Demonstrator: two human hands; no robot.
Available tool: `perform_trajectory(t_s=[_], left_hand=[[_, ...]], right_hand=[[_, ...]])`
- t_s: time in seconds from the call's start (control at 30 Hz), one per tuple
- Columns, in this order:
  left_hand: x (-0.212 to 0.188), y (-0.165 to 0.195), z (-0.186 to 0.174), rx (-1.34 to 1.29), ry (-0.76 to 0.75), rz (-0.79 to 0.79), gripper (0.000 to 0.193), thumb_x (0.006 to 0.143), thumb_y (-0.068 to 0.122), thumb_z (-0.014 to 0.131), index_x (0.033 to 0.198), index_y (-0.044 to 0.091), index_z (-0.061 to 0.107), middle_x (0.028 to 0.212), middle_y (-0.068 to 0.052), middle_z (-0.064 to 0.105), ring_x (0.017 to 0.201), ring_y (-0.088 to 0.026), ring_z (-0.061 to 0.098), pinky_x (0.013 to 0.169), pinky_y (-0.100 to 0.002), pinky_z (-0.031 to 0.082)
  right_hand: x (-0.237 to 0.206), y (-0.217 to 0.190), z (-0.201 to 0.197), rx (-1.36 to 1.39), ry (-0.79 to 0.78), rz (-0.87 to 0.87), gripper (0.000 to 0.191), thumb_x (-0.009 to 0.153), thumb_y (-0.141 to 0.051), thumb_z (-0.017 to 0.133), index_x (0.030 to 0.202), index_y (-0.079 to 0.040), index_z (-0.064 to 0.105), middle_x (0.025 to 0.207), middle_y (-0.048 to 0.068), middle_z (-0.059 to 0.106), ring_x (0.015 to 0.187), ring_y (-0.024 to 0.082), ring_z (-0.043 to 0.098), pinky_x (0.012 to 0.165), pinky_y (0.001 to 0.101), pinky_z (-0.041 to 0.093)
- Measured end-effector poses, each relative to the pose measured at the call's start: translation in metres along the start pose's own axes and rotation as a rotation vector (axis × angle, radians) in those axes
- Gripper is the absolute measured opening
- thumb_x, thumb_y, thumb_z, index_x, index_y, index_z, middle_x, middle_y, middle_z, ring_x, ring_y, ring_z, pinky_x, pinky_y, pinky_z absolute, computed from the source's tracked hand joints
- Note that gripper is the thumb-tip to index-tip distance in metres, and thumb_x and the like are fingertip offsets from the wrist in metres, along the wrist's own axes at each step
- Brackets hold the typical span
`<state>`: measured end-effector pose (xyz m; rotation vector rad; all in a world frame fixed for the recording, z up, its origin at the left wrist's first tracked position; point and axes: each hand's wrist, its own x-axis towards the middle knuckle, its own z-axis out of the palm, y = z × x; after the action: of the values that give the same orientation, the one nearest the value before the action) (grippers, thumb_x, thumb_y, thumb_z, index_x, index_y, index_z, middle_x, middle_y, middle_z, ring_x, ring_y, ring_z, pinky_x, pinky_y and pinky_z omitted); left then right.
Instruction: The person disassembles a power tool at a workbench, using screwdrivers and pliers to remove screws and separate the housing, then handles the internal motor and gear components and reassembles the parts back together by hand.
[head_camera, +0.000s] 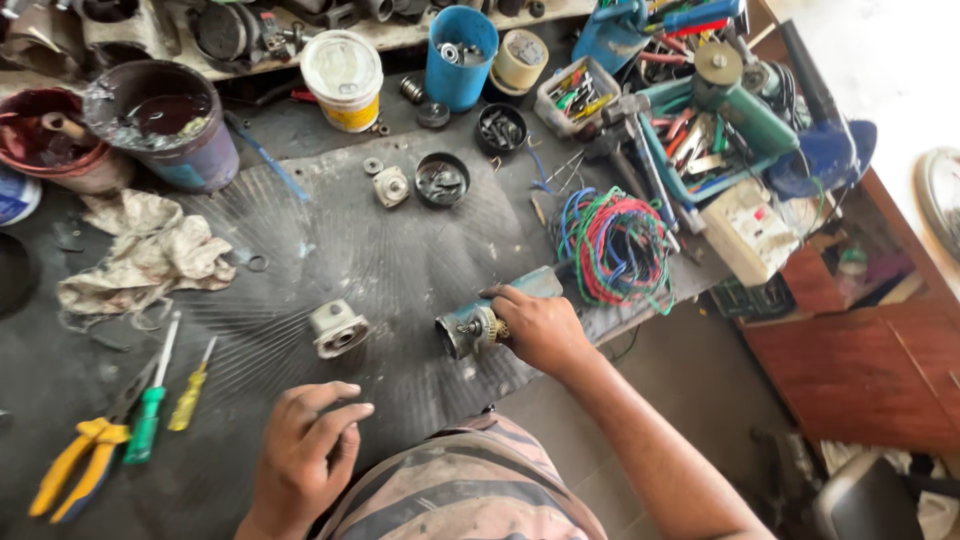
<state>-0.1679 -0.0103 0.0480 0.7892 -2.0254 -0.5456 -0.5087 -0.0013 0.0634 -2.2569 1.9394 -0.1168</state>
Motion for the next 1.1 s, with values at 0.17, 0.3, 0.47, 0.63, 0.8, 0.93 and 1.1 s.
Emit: perform_trajectory(t_s=[0.17, 0.3, 0.47, 0.63, 0.8, 0.93, 1.1], left_hand=[[0.040, 0.025, 0.074, -0.068, 0.006, -0.075, 0.023, 0.078, -0.001, 0.069, 0.099, 0.010, 0.069, 0.108, -0.005, 0.067, 0.098, -0.027, 0.067, 0.084, -0.039, 0.055], [0.066, 0.038, 0.148, -0.271, 0.004, -0.487, 0.017, 0.086, 0.003, 0.071, 0.103, 0.006, 0.070, 0.107, -0.005, 0.072, 0.094, -0.021, 0.072, 0.081, -0.036, 0.058], [0.070, 0.047, 0.238, -1.105, 0.022, -1.117, 0.051, 0.077, 0.013, 0.075, 0.126, 0.013, 0.062, 0.115, -0.004, 0.071, 0.101, -0.015, 0.070, 0.086, -0.034, 0.059], [0.041, 0.042, 0.269, -0.624, 0.226, -1.306, 0.037, 0.094, 0.024, 0.073, 0.113, -0.008, 0.069, 0.100, -0.014, 0.076, 0.090, -0.022, 0.070, 0.084, -0.039, 0.055], [0.016, 0.028, 0.246, -0.317, 0.213, -1.367, 0.052, 0.087, 0.037, 0.075, 0.114, -0.006, 0.064, 0.092, -0.011, 0.076, 0.082, -0.018, 0.074, 0.072, -0.032, 0.059], [0.023, 0.030, 0.248, 0.049, 0.132, -1.459, 0.066, 0.081, 0.042, 0.086, 0.120, -0.003, 0.058, 0.076, -0.013, 0.074, 0.067, -0.025, 0.073, 0.062, -0.037, 0.055], [0.042, 0.038, 0.255, 0.324, 0.130, -1.297, 0.076, 0.070, 0.043, 0.090, 0.119, 0.001, 0.050, 0.069, -0.007, 0.070, 0.057, -0.017, 0.065, 0.060, -0.033, 0.050]], right_hand=[[0.020, 0.072, -0.013, 0.034, 0.122, 0.022, 0.036, 0.072, -0.016, 0.075, 0.107, -0.010, 0.066, 0.133, -0.002, 0.066, 0.094, 0.029, 0.072, 0.070, 0.0442, 0.057], [0.033, 0.090, -0.019, 0.157, 0.107, 0.071, 0.043, 0.070, -0.014, 0.077, 0.110, -0.007, 0.063, 0.131, 0.010, 0.063, 0.092, 0.035, 0.071, 0.070, 0.0459, 0.057], [0.009, 0.097, -0.036, 0.533, 0.034, -0.150, 0.051, 0.070, -0.021, 0.084, 0.114, -0.003, 0.065, 0.114, 0.017, 0.065, 0.089, 0.039, 0.069, 0.073, 0.0472, 0.057], [0.057, 0.205, -0.071, 0.364, 0.153, -0.176, 0.024, 0.080, -0.021, 0.078, 0.102, -0.012, 0.077, 0.093, 0.009, 0.075, 0.082, 0.030, 0.074, 0.071, 0.0398, 0.058], [0.163, 0.363, -0.109, 0.167, 0.387, 0.006, 0.025, 0.085, -0.019, 0.080, 0.102, -0.003, 0.075, 0.098, 0.017, 0.074, 0.089, 0.034, 0.072, 0.080, 0.0436, 0.056], [0.206, 0.427, -0.111, 0.122, 0.276, 0.065, 0.026, 0.084, -0.023, 0.079, 0.101, -0.003, 0.074, 0.101, 0.016, 0.074, 0.094, 0.034, 0.072, 0.085, 0.0427, 0.055], [0.209, 0.419, -0.080, -0.133, 0.063, 0.073, 0.051, 0.083, -0.049, 0.081, 0.107, -0.005, 0.074, 0.113, 0.022, 0.068, 0.104, 0.039, 0.066, 0.087, 0.0516, 0.052]])
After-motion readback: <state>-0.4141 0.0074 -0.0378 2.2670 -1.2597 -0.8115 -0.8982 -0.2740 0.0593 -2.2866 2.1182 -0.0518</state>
